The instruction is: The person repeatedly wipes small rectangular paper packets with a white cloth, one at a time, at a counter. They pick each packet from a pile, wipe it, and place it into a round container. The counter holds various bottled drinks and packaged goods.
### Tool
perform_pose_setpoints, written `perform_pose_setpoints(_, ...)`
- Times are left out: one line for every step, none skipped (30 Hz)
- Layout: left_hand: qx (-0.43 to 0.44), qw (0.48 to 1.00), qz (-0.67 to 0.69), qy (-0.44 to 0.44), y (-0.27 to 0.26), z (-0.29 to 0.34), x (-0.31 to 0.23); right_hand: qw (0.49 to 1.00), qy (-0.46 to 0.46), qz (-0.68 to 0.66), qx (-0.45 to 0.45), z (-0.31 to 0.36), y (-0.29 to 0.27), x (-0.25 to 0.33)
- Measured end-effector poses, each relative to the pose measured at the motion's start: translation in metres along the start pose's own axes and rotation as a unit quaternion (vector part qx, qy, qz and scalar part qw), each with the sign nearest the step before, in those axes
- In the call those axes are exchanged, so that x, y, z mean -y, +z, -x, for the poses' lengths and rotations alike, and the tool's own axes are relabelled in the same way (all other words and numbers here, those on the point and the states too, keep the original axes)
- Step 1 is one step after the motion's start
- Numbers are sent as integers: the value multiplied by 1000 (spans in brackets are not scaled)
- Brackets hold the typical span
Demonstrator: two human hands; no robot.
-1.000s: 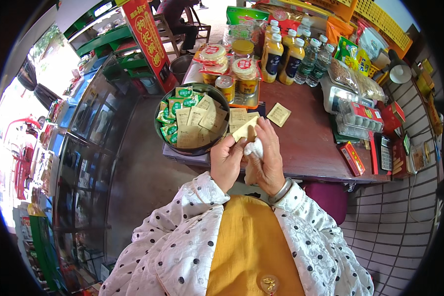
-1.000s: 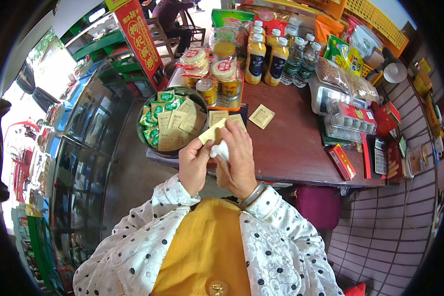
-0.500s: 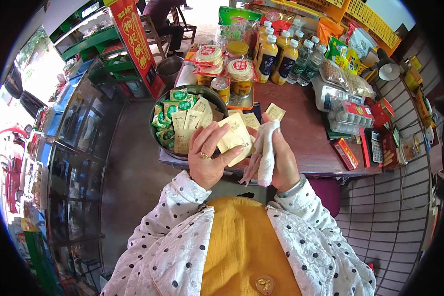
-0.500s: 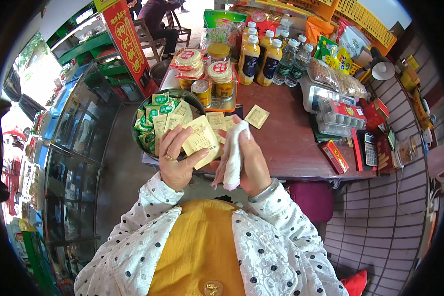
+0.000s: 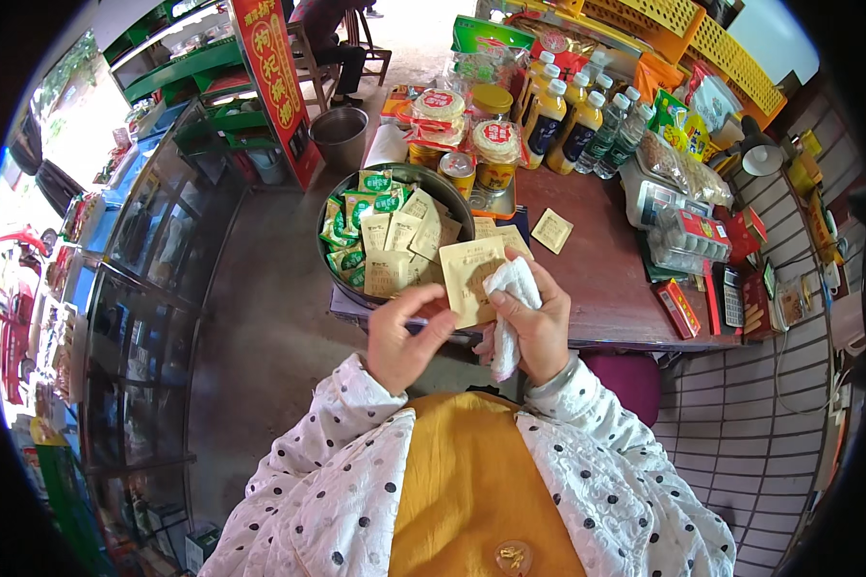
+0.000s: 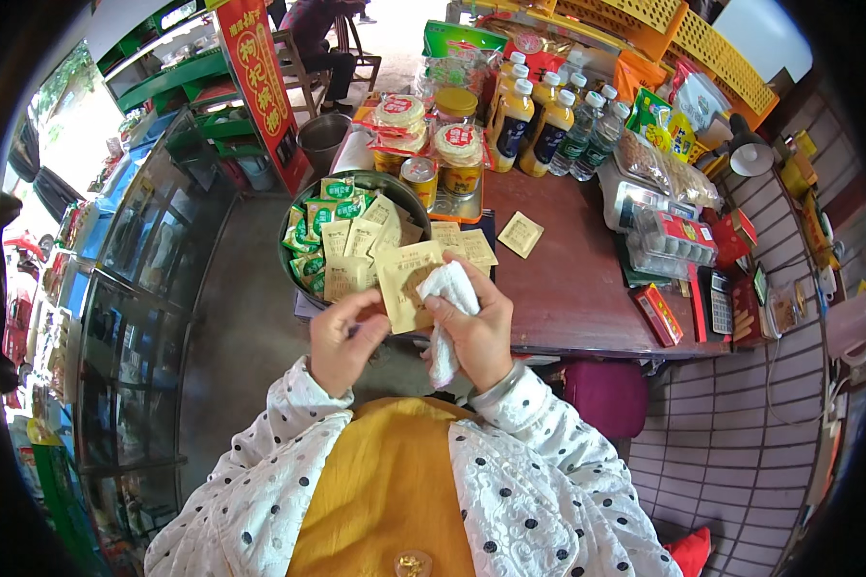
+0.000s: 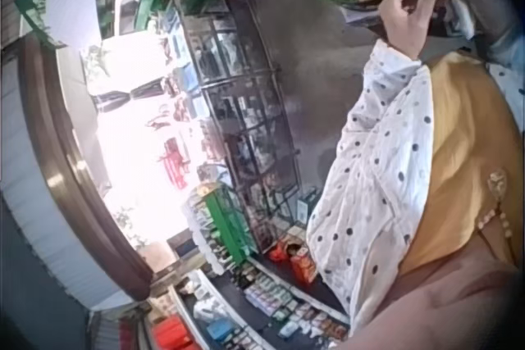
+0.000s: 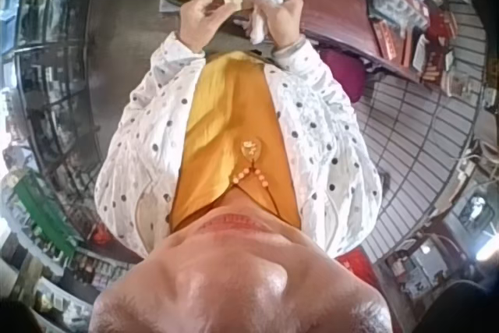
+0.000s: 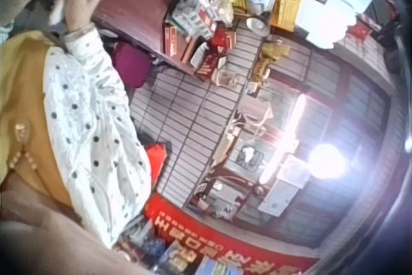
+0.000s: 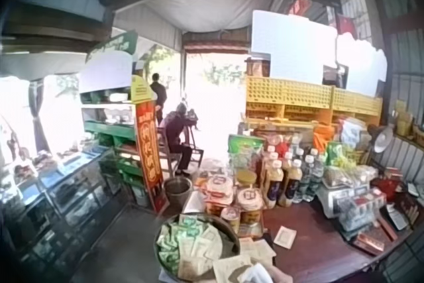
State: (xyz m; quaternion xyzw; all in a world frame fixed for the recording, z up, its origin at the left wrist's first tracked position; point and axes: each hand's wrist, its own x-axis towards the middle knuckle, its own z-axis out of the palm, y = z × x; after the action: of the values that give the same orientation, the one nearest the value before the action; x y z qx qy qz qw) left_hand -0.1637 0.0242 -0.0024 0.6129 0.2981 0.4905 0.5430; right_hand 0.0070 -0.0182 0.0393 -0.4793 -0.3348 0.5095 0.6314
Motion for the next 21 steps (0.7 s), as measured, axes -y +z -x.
perform_pose_setpoints(2,999,30,-33,5,1,-6,1000,-14,26,-2,2,1,-9)
perform_pose_setpoints(5,996,59,-67,8,1,-9,1000,-5,26,-10,2,2,-11)
perform_pose_setpoints(10,996,43,-80,2,-1,-5,1000,4,25,-17,2,3,-13)
perform_pose_setpoints(14,995,28,-93,-3,-4,-2,999,12,27,-24,1,3,-13)
perform_pose_setpoints(-6,992,77,-102,-5,-4,-1,999,35,-16,-36,2,4,-9)
perform_pose_setpoints(-1,992,53,-110,-8,-1,0,998,34,-24,-48,3,4,-6)
perform_pose_setpoints(3,993,27,-115,-12,0,1,998,27,-29,-44,1,2,-1)
perform_pose_setpoints(6,993,1,-119,-16,2,1,999,20,-33,-38,-1,1,2)
perform_pose_setpoints(3,993,-21,-116,-17,3,3,1000,4,-15,-27,-5,2,2)
perform_pose_setpoints(12,994,-41,-101,-18,4,2,1000,-11,1,-18,-7,2,-1)
perform_pose_setpoints(20,994,-61,-85,-18,5,0,999,1,37,14,-8,0,-2)
perform_pose_setpoints(29,994,-81,-70,-19,5,-1,995,7,87,39,-7,1,-3)
perform_pose_setpoints(34,994,-89,-48,-19,6,-3,987,-18,146,63,-7,-2,-9)
perform_pose_setpoints(55,991,-112,-42,-21,5,-6,974,-43,204,86,-8,-7,-18)
perform_pose_setpoints(75,987,-134,-35,-23,4,-10,988,-17,136,73,-6,-11,-26)
perform_pose_setpoints(91,982,-160,-30,-25,4,-12,991,-1,116,62,-6,-11,-26)
perform_pose_setpoints(77,990,-97,-73,-22,6,-12,994,16,96,52,-6,-11,-26)
perform_pose_setpoints(53,994,-41,-89,-16,9,-8,996,33,77,40,-7,-13,-25)
perform_pose_setpoints(31,994,15,-104,-10,12,-3,998,33,45,21,-10,-14,-25)
perform_pose_setpoints(9,991,71,-118,-6,14,1,998,40,33,21,-12,-15,-22)
perform_pose_setpoints(18,986,80,-143,-5,15,3,998,47,21,21,-13,-17,-17)
